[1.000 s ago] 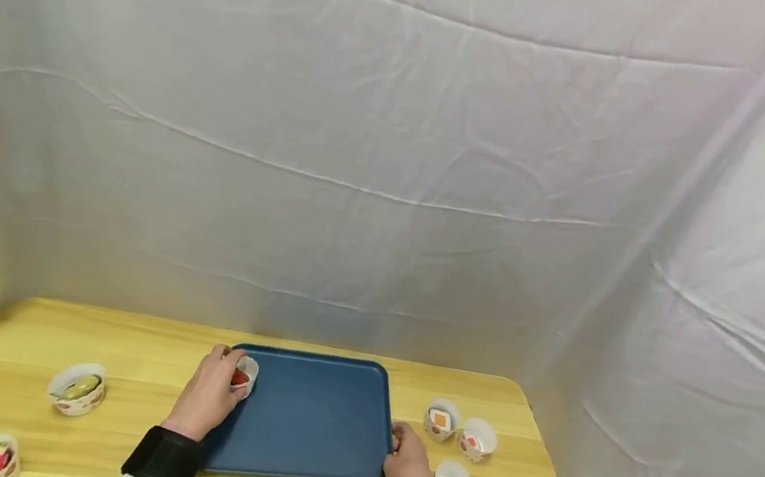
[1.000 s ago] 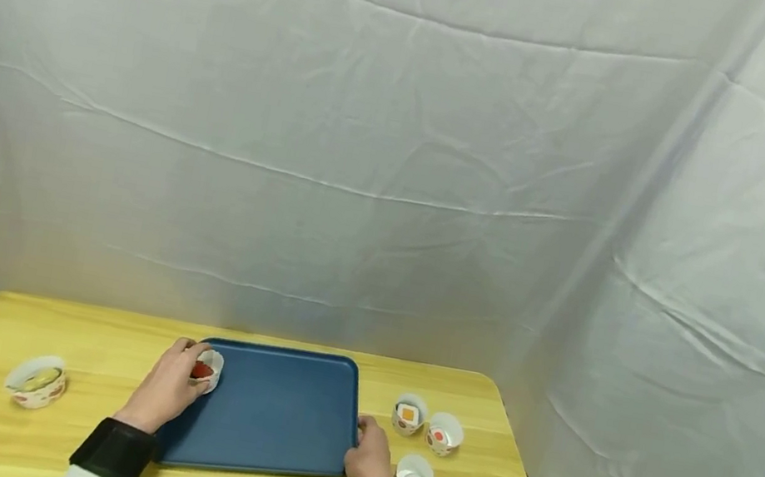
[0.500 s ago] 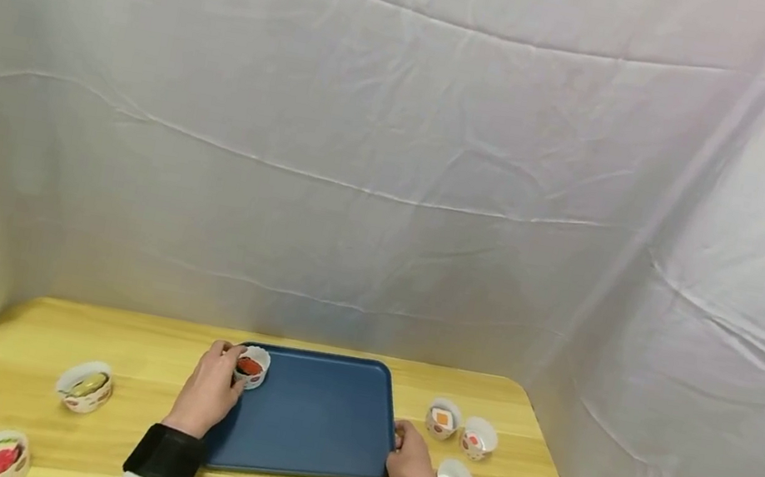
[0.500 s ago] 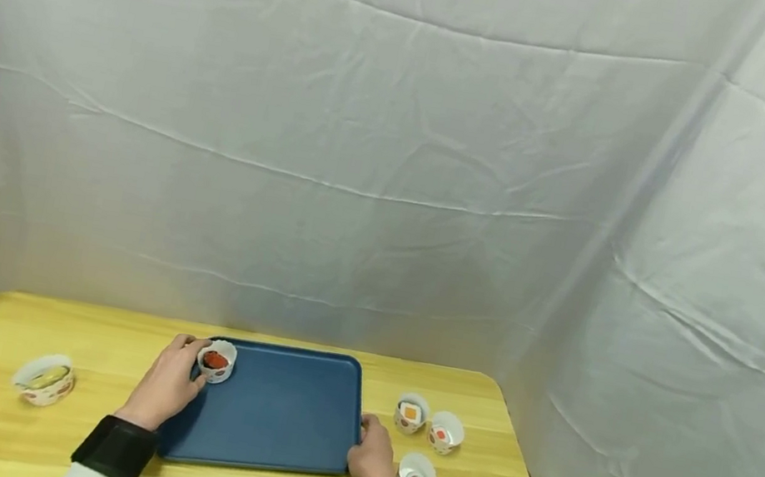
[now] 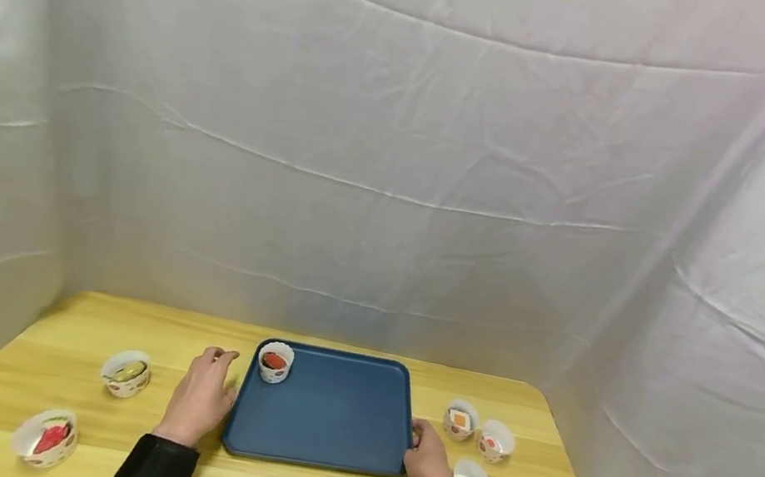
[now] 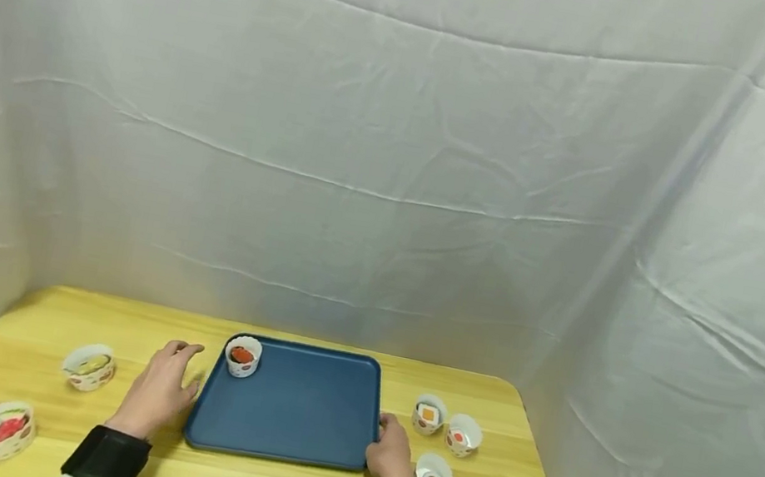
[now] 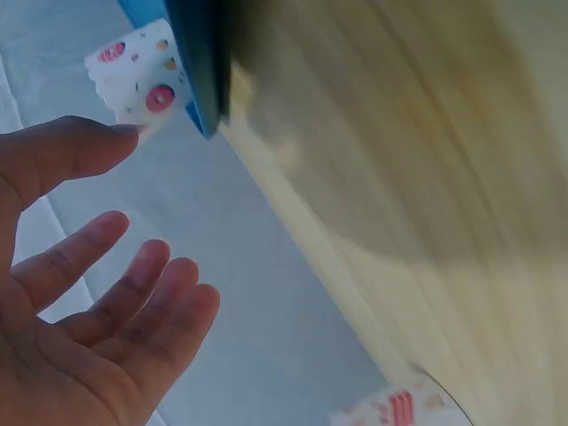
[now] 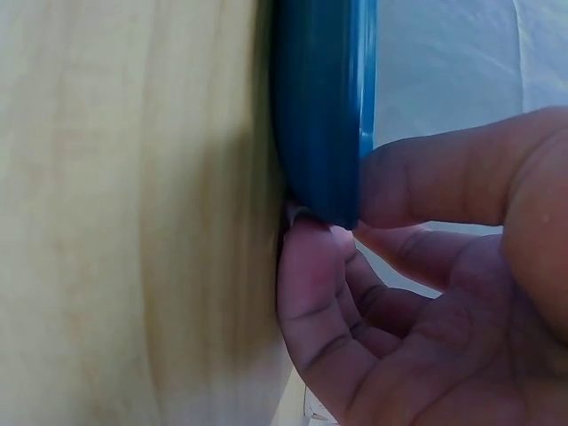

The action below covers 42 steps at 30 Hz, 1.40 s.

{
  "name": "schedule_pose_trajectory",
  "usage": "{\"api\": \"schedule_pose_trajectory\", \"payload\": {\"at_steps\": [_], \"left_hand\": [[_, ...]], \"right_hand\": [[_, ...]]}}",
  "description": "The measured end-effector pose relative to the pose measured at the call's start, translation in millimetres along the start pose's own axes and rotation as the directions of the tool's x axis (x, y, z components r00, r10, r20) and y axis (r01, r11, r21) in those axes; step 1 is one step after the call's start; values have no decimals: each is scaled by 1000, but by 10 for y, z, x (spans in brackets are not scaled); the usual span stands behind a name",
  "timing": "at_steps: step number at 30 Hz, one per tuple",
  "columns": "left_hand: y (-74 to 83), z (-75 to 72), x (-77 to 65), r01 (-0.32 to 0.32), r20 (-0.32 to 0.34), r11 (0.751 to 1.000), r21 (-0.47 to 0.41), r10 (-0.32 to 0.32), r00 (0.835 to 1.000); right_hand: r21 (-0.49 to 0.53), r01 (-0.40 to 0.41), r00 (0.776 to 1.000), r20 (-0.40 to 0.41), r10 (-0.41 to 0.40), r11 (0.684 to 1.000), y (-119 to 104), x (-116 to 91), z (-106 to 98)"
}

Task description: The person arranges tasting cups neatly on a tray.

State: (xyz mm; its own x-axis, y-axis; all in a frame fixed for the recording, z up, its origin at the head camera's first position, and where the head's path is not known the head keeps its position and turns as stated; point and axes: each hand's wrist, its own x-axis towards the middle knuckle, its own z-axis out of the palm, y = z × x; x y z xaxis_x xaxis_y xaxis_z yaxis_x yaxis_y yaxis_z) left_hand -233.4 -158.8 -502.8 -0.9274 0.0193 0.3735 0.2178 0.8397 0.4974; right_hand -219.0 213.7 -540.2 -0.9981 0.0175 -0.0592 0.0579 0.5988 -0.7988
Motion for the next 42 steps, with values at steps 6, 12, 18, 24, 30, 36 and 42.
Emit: {"api": "schedule_pose_trajectory", "payload": {"at_steps": [6, 12, 18, 24, 30, 36, 42], "left_hand": [[-158, -161, -54, -9, -41, 999, 32, 10, 999], [-289, -321, -119, -18, -85, 997, 81, 25, 996], [-370, -359, -152, -14, -82, 996, 89, 22, 996], [-511, -434, -181, 22, -85, 992, 128, -11, 996], [-613, -511, -227, 100, -43, 989, 107, -96, 994], [-759, -578, -250, 161, -10, 982, 98, -161, 987], [-906, -628, -297, 236, 46, 965, 114, -242, 969]], "right_hand": [[-7, 23, 1000, 5, -23, 1000, -8, 105, 4], [-22, 44, 999, 12, -44, 999, -26, 201, -29], [-31, 35, 999, 23, -34, 999, 71, 253, -96], [-18, 35, 999, 34, -35, 999, 131, 297, -105], [-52, 31, 999, 31, -29, 998, 111, 302, -115], [-44, 45, 999, 25, -44, 998, 88, 343, -136], [-3, 32, 999, 44, -32, 999, 134, 375, -120]]}}
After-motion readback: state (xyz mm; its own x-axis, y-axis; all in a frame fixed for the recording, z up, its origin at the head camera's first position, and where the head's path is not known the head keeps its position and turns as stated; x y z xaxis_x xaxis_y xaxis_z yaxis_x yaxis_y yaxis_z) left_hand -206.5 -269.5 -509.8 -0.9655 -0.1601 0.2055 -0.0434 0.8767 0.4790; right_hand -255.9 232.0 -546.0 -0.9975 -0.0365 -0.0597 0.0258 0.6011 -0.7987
